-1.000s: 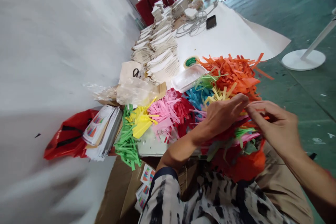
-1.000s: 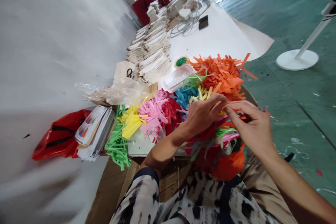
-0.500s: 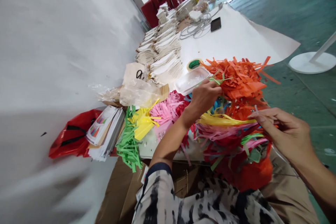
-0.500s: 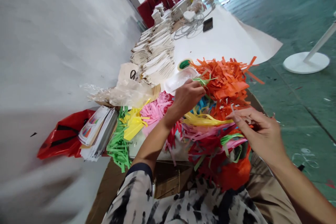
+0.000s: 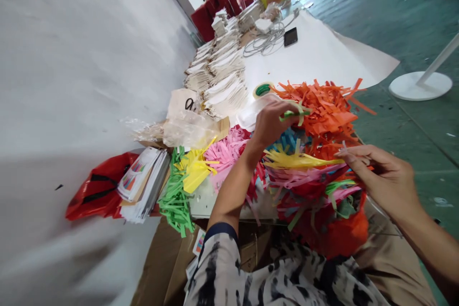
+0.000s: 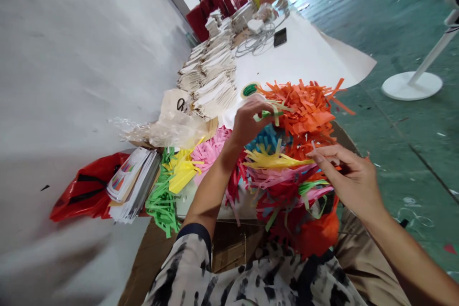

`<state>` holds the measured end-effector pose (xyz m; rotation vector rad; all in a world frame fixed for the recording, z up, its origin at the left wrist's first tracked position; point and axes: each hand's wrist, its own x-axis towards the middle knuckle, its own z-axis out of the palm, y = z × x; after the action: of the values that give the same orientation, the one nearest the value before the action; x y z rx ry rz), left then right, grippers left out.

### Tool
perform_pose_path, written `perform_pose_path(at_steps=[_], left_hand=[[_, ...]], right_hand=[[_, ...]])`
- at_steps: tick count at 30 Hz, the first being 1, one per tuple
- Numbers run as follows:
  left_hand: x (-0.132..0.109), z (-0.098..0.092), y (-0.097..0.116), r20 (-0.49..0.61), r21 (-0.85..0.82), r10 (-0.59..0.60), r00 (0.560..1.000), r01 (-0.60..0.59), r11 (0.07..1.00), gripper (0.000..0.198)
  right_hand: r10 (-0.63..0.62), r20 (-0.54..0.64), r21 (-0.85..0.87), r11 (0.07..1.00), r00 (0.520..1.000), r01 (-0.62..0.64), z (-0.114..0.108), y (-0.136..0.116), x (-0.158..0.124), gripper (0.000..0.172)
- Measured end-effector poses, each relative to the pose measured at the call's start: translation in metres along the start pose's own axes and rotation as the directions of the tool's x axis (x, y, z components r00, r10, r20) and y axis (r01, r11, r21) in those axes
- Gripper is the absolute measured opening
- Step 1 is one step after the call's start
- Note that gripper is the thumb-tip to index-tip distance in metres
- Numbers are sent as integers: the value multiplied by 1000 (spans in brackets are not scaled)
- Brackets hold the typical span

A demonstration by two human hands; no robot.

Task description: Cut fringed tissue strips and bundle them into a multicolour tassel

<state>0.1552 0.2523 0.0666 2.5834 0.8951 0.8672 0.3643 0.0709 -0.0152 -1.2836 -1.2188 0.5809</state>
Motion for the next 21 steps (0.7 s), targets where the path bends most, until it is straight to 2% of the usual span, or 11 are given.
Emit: perform_pose_path(at_steps=[2,4,7,11,13,16,21], left_hand=[[-2,-9,9,-91,-221,-106,990,84,972,14],[-5,-8,17,-91,-329,-159,983,121,936,15],[-9,8,23,22,-438,-208,978,197,877,26],[-18,34,30,210,-618,-255,944,331,714,49],[-25,42,36,263,-659,-227,938,346,668,53],[-32,48,46,297,-680,-181,938,340,650,53],[-38,53,56,373,-662,-204,905,413,625,54]], right_hand=[[-45,-12,11,999,999,45,3,-2,1,8],[-84,-5,20,996,996,84,5,-3,2,7],[-123,1,18,992,992,123,6,-4,3,5],[-154,-19,-4,988,988,154,4,-9,4,5],[-157,-35,-14,987,987,157,3,-12,5,5],[-152,-52,-16,988,987,151,3,-14,7,5],[-129,-59,-7,992,990,129,4,-12,8,4]])
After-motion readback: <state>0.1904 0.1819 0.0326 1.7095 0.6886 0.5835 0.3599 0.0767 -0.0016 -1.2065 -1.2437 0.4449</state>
